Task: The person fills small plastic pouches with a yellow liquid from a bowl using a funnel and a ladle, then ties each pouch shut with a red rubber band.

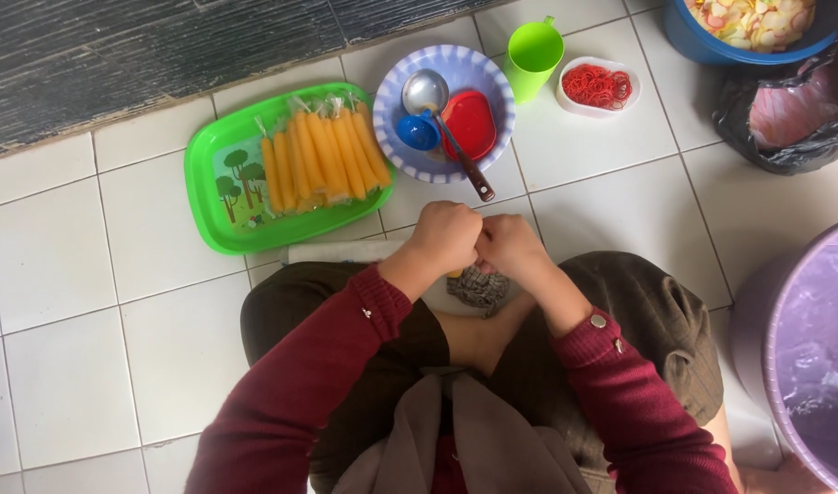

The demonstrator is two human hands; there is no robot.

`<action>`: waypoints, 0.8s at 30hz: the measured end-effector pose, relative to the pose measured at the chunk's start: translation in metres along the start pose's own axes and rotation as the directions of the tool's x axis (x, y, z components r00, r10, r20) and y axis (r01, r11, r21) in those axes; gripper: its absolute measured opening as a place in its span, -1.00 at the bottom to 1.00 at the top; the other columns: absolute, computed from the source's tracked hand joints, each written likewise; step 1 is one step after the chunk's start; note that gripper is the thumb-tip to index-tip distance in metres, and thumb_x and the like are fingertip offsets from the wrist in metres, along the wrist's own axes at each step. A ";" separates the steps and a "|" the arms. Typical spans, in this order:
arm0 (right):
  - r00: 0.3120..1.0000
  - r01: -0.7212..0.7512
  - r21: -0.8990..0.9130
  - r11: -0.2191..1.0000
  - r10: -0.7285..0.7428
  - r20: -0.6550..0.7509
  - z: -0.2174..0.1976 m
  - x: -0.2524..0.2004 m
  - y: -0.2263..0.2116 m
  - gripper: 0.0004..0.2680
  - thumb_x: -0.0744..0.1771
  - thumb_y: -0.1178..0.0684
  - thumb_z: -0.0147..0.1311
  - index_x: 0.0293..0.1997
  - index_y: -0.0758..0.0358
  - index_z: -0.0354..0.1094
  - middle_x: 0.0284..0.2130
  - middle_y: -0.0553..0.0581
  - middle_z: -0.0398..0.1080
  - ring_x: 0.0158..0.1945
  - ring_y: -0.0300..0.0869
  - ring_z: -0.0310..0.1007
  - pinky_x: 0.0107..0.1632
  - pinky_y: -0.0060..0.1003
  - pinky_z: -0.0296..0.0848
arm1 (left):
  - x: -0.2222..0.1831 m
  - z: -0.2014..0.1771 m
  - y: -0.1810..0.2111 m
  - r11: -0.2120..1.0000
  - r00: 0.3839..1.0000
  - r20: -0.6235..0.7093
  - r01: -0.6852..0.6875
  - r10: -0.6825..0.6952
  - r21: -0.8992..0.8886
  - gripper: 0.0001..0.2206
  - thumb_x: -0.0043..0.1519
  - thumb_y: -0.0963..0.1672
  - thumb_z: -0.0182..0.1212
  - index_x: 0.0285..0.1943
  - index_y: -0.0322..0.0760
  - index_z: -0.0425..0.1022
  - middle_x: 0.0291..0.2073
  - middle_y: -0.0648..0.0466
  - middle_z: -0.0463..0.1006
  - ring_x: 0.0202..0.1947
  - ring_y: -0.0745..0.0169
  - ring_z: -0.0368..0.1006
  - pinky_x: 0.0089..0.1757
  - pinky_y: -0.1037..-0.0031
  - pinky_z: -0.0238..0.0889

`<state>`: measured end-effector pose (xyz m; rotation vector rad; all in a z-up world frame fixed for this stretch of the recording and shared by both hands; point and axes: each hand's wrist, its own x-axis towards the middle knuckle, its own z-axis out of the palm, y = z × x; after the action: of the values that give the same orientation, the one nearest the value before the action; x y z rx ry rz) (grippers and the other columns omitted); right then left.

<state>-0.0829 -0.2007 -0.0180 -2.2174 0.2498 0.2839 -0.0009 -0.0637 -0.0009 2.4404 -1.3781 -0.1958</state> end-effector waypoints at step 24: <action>0.736 0.227 -0.529 0.817 -0.500 -0.457 0.032 -0.045 0.005 -0.89 0.33 0.03 0.10 -0.37 0.14 0.48 -0.50 0.19 0.52 -0.51 0.11 0.54 -0.50 -0.03 0.48 | -0.018 -0.013 -0.005 0.038 0.639 0.662 0.730 -0.391 -0.682 -0.77 0.14 -0.17 0.32 -0.57 -0.35 0.45 -0.60 0.16 0.18 -0.65 0.50 0.14 -0.55 0.66 0.02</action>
<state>-0.1310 -0.1751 -0.0283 -2.6976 0.0472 -0.6509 -0.0029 -0.0437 0.0085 1.6711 0.0338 -1.2480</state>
